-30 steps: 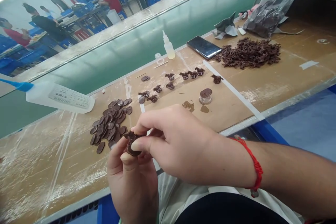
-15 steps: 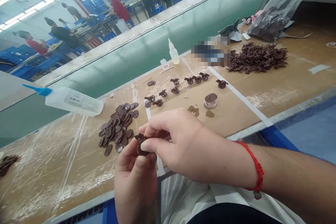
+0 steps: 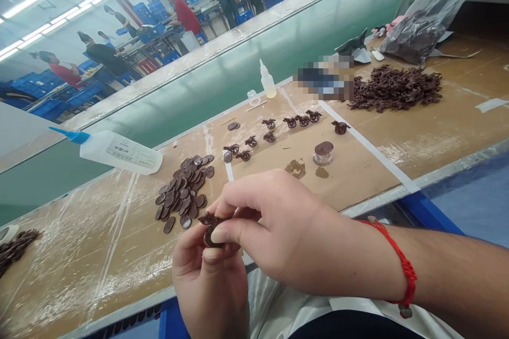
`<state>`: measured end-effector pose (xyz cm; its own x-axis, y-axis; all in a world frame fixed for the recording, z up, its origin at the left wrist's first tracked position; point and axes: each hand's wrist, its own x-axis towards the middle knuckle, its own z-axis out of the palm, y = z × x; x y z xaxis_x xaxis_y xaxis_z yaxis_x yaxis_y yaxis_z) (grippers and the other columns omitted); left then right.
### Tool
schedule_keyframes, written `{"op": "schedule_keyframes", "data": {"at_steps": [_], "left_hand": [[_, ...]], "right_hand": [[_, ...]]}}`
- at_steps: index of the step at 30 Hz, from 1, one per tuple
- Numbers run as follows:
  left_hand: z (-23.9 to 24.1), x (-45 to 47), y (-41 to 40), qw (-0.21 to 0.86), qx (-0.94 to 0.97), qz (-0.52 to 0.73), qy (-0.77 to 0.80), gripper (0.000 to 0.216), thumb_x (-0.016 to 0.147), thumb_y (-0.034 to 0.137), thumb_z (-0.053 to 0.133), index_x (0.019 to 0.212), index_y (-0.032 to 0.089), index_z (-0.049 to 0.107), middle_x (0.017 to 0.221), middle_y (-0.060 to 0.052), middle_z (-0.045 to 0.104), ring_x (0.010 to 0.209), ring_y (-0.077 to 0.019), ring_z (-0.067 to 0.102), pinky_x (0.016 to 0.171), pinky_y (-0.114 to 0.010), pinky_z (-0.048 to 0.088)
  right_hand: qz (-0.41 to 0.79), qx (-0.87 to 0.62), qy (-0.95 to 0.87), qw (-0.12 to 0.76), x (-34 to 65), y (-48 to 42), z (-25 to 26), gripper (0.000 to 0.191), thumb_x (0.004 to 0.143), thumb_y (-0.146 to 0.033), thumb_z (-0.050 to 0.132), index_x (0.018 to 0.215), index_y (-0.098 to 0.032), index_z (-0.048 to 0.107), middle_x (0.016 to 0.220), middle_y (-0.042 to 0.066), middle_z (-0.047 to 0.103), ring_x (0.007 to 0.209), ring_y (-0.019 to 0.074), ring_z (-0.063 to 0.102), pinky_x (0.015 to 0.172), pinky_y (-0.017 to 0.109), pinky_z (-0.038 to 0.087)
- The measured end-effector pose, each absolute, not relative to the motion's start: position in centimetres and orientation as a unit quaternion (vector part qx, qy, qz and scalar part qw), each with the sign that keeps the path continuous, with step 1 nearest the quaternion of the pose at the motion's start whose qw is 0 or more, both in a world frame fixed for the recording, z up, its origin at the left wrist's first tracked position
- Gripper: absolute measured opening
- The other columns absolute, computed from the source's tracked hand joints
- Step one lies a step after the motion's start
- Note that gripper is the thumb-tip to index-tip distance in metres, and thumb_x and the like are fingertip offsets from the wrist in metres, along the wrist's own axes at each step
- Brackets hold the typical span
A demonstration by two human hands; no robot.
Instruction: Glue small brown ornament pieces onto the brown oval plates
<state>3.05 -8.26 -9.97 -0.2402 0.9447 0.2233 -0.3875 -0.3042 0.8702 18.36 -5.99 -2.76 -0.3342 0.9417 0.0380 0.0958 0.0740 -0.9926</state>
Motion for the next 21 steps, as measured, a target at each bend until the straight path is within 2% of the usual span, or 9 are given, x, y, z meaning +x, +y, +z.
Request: {"op": "schedule_keyframes", "data": {"at_steps": [5,13,17,21], "left_hand": [[-9.93,3.17,-8.4,0.45,0.398,0.716,0.354,0.026,0.071,0.032,0.096,0.094,0.028,0.083,0.09,0.003,0.082,0.08,-0.0095,0.077,0.076,-0.016,0.063],[-10.2,3.19,-8.64,0.458,0.377,0.718,0.364,0.028,0.069,0.031,0.097,0.093,0.027,0.083,0.093,0.005,0.082,0.083,-0.0089,0.077,0.078,-0.015,0.063],[-10.19,3.42,-8.59,0.477,0.386,0.715,0.334,0.023,0.074,0.028,0.094,0.093,0.027,0.082,0.091,0.006,0.082,0.085,-0.0066,0.076,0.079,-0.012,0.061],[-10.03,3.48,-8.6,0.472,0.398,0.713,0.332,0.02,0.075,0.031,0.093,0.092,0.03,0.083,0.087,0.005,0.08,0.081,-0.0084,0.075,0.075,-0.015,0.062]], "right_hand": [[0.551,-0.42,-0.588,0.416,18.29,-6.3,-2.62,0.015,0.085,-0.012,0.064,0.072,-0.019,0.069,0.095,0.005,0.079,0.093,0.0201,0.074,0.068,0.021,0.058],[0.522,-0.412,-0.621,0.414,18.38,-6.1,-2.55,0.017,0.088,-0.01,0.063,0.076,-0.019,0.071,0.096,0.005,0.08,0.094,0.0204,0.075,0.066,0.02,0.058],[0.52,-0.4,-0.638,0.403,18.34,-6.18,-2.61,0.021,0.091,-0.007,0.061,0.08,-0.018,0.074,0.097,0.004,0.08,0.099,0.0194,0.075,0.072,0.02,0.059],[0.516,-0.392,-0.646,0.404,18.31,-6.41,-2.75,0.024,0.092,-0.004,0.059,0.081,-0.018,0.075,0.096,0.002,0.08,0.108,0.0197,0.074,0.076,0.02,0.058]]}}
